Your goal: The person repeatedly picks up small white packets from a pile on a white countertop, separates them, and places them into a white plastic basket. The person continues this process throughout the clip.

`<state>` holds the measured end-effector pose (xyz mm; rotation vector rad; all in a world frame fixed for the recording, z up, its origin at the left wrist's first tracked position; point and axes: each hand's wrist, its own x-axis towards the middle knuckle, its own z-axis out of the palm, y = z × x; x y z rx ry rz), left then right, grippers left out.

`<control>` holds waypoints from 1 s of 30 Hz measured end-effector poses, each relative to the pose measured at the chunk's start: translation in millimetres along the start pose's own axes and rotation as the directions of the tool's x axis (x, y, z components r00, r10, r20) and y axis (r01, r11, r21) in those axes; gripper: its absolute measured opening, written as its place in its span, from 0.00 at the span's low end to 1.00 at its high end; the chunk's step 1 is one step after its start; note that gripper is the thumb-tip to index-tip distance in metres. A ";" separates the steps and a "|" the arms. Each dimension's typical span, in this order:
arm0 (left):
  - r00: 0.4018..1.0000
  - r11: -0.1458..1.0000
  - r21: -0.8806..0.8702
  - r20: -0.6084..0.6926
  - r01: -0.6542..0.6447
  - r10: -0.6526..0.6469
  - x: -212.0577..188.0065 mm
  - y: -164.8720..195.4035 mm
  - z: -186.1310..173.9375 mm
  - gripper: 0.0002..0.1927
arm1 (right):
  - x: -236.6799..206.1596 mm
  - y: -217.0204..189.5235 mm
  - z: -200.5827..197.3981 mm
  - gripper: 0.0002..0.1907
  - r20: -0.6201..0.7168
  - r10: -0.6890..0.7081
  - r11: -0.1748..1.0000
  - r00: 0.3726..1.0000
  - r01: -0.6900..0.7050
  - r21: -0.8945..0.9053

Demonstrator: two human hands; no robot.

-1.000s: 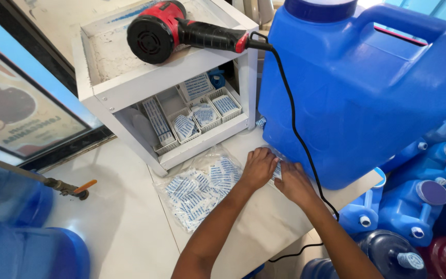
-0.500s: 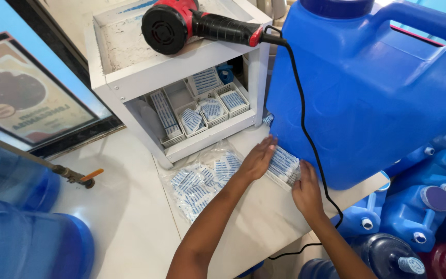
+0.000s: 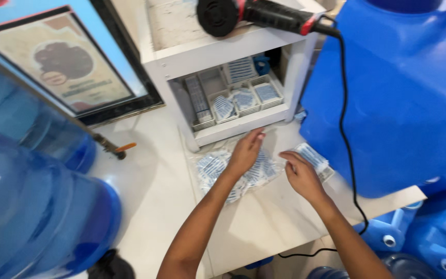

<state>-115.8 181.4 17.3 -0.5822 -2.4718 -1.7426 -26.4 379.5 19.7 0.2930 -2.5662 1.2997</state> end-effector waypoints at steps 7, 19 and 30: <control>0.993 0.884 0.466 -0.091 -0.029 0.081 -87.3 -38.5 -88.9 0.16 | 101.8 -23.9 121.7 0.22 0.593 -0.023 0.871 0.805 0.307 -0.383; 0.994 0.719 0.686 0.057 -0.110 0.097 -172.8 -57.7 -91.6 0.29 | 114.1 -64.7 154.3 0.31 0.806 0.410 0.634 0.427 0.502 -0.588; 0.996 0.737 0.669 0.052 -0.093 0.078 -182.6 -62.9 -88.0 0.28 | 109.9 -86.6 155.5 0.25 0.752 0.529 0.503 0.394 0.568 -0.651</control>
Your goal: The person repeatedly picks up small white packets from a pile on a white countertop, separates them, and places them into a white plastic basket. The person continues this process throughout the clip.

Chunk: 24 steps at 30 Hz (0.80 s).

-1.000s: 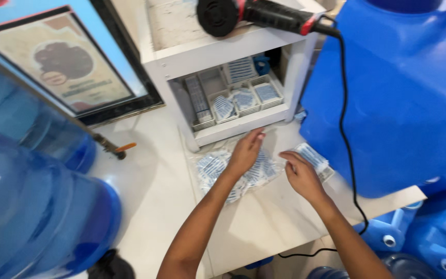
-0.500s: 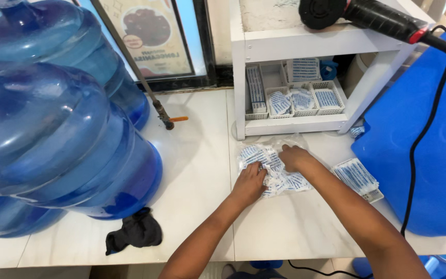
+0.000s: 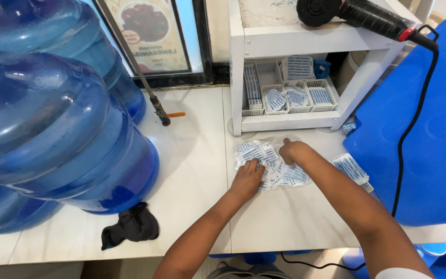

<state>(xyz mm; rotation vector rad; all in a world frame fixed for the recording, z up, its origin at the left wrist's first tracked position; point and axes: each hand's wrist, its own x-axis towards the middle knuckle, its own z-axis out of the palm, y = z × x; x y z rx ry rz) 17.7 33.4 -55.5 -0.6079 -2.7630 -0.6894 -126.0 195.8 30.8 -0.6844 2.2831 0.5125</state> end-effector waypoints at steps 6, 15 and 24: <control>1.000 1.000 0.020 0.020 0.005 -0.006 -4.3 4.8 -3.7 0.27 | -11.0 -14.8 7.6 0.32 -0.029 -0.059 0.998 0.998 0.059 -0.010; 1.000 1.000 0.024 0.026 0.006 -0.006 -11.2 9.9 -9.8 0.26 | -24.9 -21.7 19.3 0.32 -0.191 -0.076 0.997 0.979 0.081 0.019; 1.000 0.999 0.047 -0.004 -0.014 0.014 -13.0 10.9 -7.6 0.19 | -18.3 -26.2 23.7 0.25 -0.018 -0.107 0.980 0.994 0.102 -0.172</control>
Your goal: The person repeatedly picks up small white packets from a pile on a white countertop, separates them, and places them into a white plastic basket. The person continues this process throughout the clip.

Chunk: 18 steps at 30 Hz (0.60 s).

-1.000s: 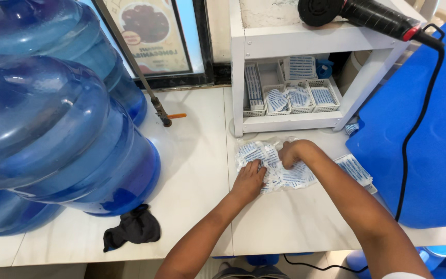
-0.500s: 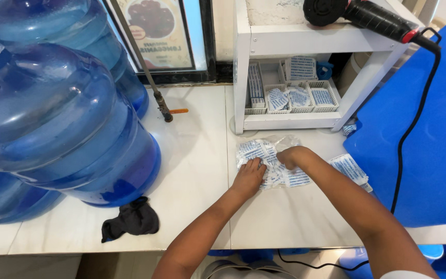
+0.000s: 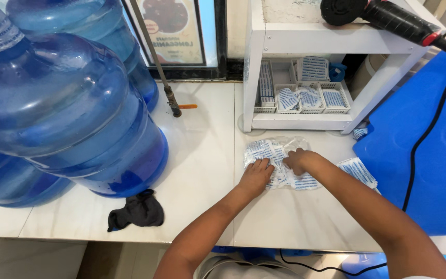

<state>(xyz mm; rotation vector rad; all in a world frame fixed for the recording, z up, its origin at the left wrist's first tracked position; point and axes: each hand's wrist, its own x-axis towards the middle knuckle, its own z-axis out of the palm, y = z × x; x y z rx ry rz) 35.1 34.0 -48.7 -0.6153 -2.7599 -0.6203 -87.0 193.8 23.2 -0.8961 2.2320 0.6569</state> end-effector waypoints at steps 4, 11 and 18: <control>1.000 0.999 0.034 0.003 0.003 -0.003 0.9 -0.1 3.3 0.17 | -8.2 3.2 10.6 0.27 -0.133 0.065 0.985 0.989 -0.043 0.167; 0.998 0.999 0.044 0.055 0.019 -0.021 2.9 2.0 4.1 0.21 | 2.0 13.9 10.8 0.26 -0.076 0.054 0.989 0.996 -0.042 0.143; 0.997 0.971 -0.226 0.007 0.075 -0.075 6.6 -1.5 -10.1 0.20 | -31.3 77.8 1.2 0.11 -0.550 0.113 0.680 0.827 0.339 0.650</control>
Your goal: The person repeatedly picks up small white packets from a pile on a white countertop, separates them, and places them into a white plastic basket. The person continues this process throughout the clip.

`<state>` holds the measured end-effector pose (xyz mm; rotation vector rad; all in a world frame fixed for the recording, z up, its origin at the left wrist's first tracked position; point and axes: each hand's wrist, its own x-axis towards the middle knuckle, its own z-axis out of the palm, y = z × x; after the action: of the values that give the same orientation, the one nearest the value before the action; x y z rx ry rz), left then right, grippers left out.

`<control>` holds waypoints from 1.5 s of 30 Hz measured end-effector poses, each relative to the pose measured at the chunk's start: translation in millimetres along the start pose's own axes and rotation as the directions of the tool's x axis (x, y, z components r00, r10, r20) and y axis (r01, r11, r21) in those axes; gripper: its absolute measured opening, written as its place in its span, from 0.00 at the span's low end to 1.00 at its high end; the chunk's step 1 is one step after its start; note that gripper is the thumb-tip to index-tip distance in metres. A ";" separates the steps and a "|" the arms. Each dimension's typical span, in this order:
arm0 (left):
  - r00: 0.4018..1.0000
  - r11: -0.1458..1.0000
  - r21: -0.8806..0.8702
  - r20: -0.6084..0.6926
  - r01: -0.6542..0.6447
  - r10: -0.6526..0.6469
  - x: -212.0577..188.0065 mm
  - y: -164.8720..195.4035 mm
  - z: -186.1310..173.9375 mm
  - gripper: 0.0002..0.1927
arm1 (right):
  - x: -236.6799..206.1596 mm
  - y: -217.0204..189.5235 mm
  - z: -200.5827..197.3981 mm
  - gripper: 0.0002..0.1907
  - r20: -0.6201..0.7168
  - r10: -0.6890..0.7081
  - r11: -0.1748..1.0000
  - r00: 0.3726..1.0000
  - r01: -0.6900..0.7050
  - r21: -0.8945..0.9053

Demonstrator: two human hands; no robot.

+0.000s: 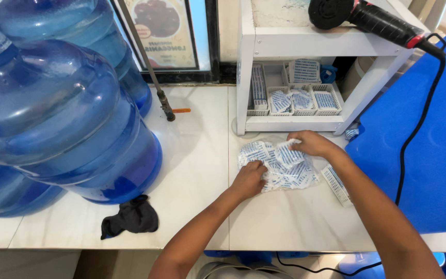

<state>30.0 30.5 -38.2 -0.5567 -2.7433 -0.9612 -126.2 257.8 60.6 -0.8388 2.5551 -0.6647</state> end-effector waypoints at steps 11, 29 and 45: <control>0.902 0.343 -0.923 0.009 0.174 -0.431 62.0 19.2 -4.1 0.21 | -6.7 -38.0 63.0 0.14 -0.384 0.357 0.011 0.852 0.407 0.913; 0.778 0.500 -0.819 -0.110 0.282 -0.619 50.9 -3.1 -15.2 0.10 | 3.1 -48.5 100.9 0.15 -0.429 0.466 0.138 0.774 0.415 0.899; 0.832 0.822 -0.565 -0.419 0.074 -0.364 17.9 1.2 -17.1 0.14 | -9.0 -23.8 137.0 0.09 -0.452 0.286 0.578 0.845 0.224 0.785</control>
<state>14.9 25.7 -19.2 -0.0027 -2.0727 -1.6707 -43.6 203.0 -37.3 -0.2575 2.1794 -2.1209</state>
